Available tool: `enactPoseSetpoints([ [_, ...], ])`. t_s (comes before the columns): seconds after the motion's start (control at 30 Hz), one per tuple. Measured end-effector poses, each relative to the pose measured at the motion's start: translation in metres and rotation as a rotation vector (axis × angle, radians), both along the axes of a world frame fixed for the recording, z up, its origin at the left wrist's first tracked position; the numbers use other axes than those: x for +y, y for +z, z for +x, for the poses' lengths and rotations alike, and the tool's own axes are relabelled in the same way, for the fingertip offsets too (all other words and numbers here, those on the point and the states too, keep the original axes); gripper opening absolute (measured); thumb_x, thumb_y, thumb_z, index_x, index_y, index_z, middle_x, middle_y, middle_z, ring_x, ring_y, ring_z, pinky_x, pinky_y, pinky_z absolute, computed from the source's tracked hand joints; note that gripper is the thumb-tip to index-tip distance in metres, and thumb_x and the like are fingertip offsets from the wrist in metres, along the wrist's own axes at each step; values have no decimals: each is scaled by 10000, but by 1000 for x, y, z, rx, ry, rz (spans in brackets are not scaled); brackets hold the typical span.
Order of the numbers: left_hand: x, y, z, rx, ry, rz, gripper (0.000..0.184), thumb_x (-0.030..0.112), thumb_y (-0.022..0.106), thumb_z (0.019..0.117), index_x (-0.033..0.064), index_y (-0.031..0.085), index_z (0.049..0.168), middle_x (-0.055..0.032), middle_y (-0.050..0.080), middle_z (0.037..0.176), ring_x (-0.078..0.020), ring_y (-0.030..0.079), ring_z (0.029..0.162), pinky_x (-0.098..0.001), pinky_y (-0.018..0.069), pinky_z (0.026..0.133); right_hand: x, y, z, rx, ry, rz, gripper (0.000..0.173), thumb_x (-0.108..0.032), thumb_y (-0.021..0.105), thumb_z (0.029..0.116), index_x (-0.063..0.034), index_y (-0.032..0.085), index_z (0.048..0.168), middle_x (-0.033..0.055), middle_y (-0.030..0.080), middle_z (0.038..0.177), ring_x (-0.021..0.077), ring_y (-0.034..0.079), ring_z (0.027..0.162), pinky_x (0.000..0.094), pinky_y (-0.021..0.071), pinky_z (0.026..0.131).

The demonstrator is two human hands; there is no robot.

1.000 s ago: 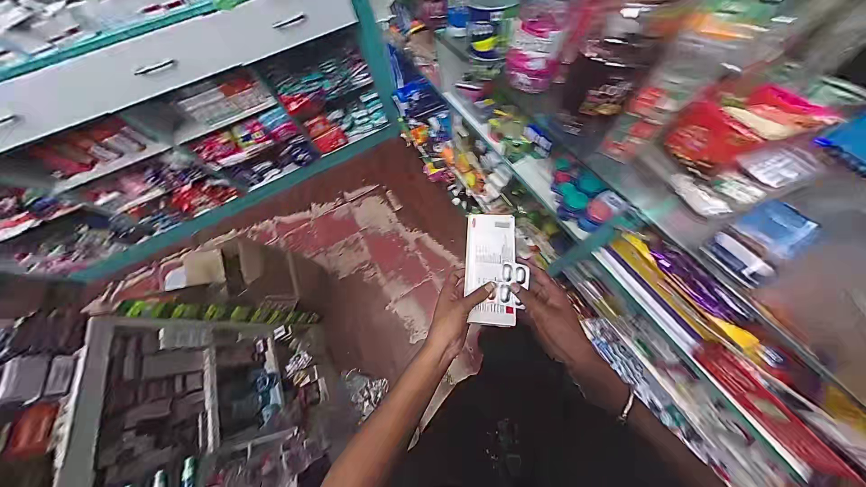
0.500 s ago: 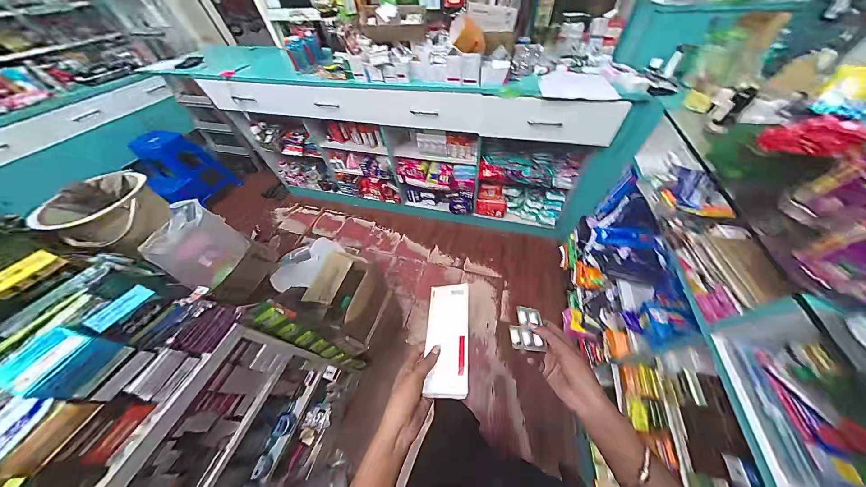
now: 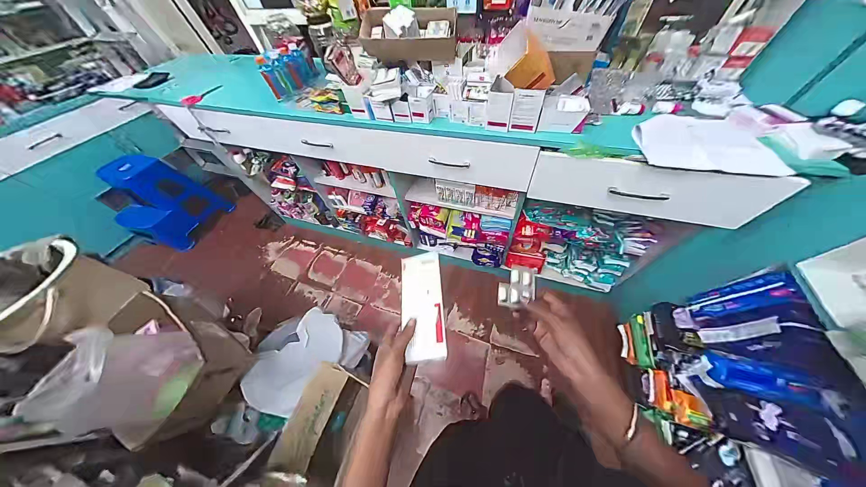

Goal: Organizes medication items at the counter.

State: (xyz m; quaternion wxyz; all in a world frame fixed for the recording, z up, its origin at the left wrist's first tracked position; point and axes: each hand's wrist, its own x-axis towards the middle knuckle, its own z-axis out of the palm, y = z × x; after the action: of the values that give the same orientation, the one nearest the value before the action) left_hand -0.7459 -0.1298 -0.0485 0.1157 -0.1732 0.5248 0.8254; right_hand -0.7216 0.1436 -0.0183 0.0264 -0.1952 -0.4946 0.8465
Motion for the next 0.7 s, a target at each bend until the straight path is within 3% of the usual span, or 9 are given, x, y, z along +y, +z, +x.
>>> enactPoseSetpoints([
  [0.1, 16, 29, -102, 77, 1, 56, 318, 136, 455, 1088, 5, 479, 1377, -145, 724, 1073, -211, 746, 902, -373, 642, 778, 16, 18, -98, 116, -36, 96, 168, -29, 583, 1001, 32, 597, 1156, 106, 714, 925, 161, 699, 732, 305, 611, 678],
  [0.2, 25, 26, -198, 108, -8, 89, 323, 124, 433, 1091, 10, 472, 1391, -146, 720, 1085, -212, 745, 906, -371, 642, 780, 30, 18, -202, 191, -94, 117, 172, -42, 576, 1013, 37, 638, 1153, 108, 718, 948, 143, 690, 732, 271, 598, 657],
  [0.3, 29, 12, -285, 105, 11, 98, 307, 135, 411, 1097, 28, 493, 1373, -128, 729, 1069, -199, 748, 894, -362, 644, 764, 36, 14, -308, 217, -101, 82, 152, -34, 550, 1023, 51, 632, 1119, 121, 720, 968, 170, 714, 826, 316, 616, 760],
  [0.4, 30, 15, -362, 80, 87, 120, 288, 147, 389, 1103, 33, 506, 1340, -115, 734, 1047, -191, 749, 884, -355, 647, 751, 36, 18, -406, 195, -39, 10, 182, -53, 495, 1054, 36, 569, 1195, 134, 687, 1083, 206, 704, 974, 376, 599, 896],
  [0.5, 24, 39, -421, 66, 92, 117, 312, 143, 372, 1100, 47, 495, 1370, -108, 733, 1078, -185, 750, 905, -349, 649, 758, 31, 35, -474, 191, 14, -15, 195, -37, 486, 1051, -5, 544, 1235, 124, 677, 1121, 210, 708, 990, 381, 607, 885],
  [0.6, 9, 61, -464, 84, 47, 110, 343, 149, 364, 1089, 62, 502, 1390, -101, 739, 1109, -190, 754, 926, -355, 651, 775, 24, 48, -527, 188, 59, 14, 207, -6, 511, 1028, 14, 553, 1230, 125, 683, 1073, 205, 718, 935, 372, 625, 833],
  [0.7, -11, 72, -497, 81, 15, 116, 350, 167, 378, 1082, 71, 541, 1377, -103, 758, 1072, -192, 768, 866, -344, 661, 700, 15, 51, -561, 229, 74, 139, 203, 12, 553, 1000, 22, 593, 1199, 116, 713, 1038, 198, 735, 906, 370, 639, 808],
])
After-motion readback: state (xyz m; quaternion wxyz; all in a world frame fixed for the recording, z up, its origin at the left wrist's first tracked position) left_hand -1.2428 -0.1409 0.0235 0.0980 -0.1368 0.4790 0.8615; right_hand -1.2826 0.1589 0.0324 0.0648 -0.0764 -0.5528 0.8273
